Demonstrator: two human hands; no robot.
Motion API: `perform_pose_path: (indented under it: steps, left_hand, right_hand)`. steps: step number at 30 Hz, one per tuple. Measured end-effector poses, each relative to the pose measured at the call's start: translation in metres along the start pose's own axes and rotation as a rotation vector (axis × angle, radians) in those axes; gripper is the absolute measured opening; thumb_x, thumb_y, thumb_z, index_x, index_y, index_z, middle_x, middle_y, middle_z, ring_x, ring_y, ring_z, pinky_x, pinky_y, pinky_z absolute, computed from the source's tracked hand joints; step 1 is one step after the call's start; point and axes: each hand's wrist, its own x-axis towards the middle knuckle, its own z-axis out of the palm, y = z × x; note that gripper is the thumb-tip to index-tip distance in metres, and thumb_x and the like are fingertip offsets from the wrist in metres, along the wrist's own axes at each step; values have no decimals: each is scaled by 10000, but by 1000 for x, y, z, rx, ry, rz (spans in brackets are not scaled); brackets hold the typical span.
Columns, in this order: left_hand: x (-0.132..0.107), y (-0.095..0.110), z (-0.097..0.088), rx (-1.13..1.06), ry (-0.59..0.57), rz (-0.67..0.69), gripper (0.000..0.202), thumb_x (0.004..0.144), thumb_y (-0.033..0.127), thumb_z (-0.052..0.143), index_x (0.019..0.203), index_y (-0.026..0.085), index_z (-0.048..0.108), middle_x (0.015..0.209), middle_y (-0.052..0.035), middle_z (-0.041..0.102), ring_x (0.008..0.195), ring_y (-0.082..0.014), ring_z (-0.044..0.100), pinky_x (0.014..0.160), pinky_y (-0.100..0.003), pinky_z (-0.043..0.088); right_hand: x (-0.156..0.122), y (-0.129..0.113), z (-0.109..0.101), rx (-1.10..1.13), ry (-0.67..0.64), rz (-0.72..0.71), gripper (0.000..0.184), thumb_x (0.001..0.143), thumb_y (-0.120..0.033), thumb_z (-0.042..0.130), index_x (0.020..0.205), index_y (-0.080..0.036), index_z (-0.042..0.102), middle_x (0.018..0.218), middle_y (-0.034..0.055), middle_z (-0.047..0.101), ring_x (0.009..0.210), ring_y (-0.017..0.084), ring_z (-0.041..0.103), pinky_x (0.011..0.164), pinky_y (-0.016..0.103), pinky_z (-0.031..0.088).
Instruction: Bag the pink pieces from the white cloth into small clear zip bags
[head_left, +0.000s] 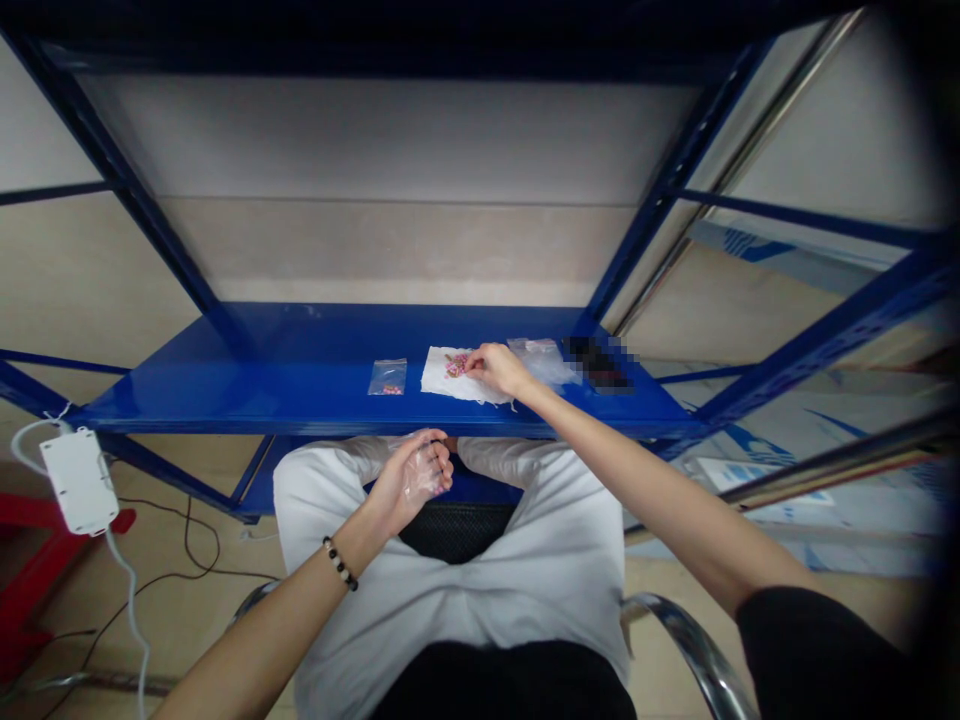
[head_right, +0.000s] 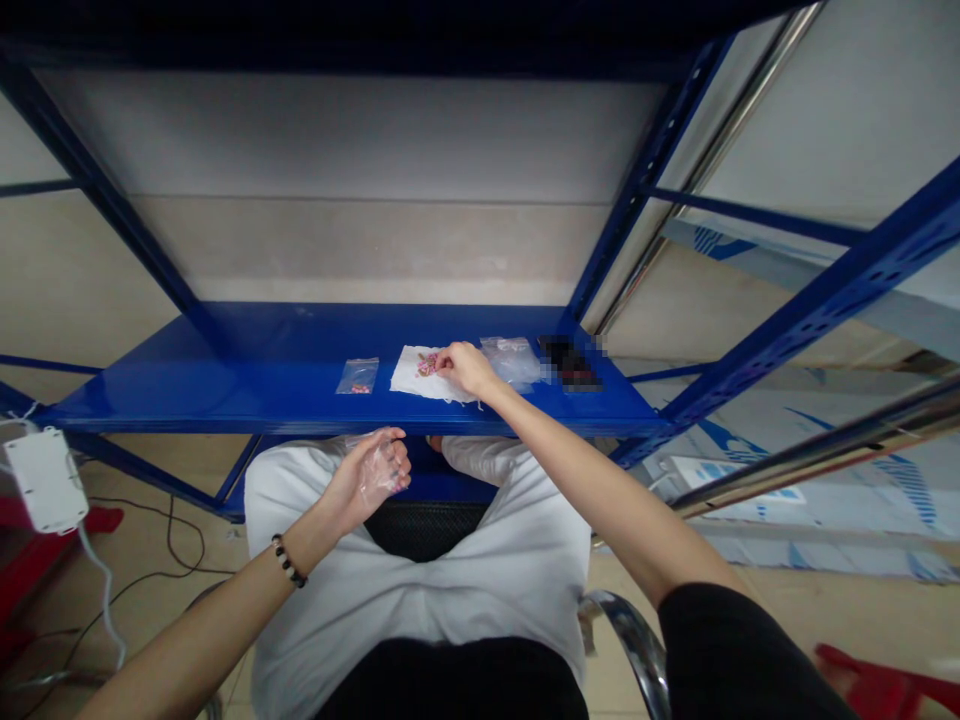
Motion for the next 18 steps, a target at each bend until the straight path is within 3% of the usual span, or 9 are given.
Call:
perform_pose_path:
  steps: [6,10,14,18]
  left_hand:
    - [-1,3,0,28,-4,7,286,857,398,622,1012,158,608,743,-10,566,631,-136,574,555,-253,430]
    - [-2,4,2,127,-24,-9,298,850,404,634,1006,151,612,765,-22,585,639,-134,586,565,-244,431]
    - [-2,0,2,317,-55,-8,311,840,398,656,997,131,625,759,-47,615,648,-138,604,571,-233,433]
    - [-2,-6,0,463,-102,-54,316,832,389,665,995,119,633,755,-56,628,641,-134,612,574,-227,440]
  right_hand:
    - [1,-7,-1,71,55,15,100,789,-225,682,769,-165,760,764,36,717,673,139,596,623,229,378]
    - [-2,-23,-14,387,127,106,164,761,-296,728,776,-134,746,726,47,719,649,150,607,612,240,411]
    - [-26,-60,-23,804,118,66,268,733,-390,762,812,-138,722,796,61,726,711,156,639,685,266,477]
    - [-73,-105,-16,994,-1,44,245,741,-386,758,814,-157,713,803,39,703,726,145,630,687,260,491]
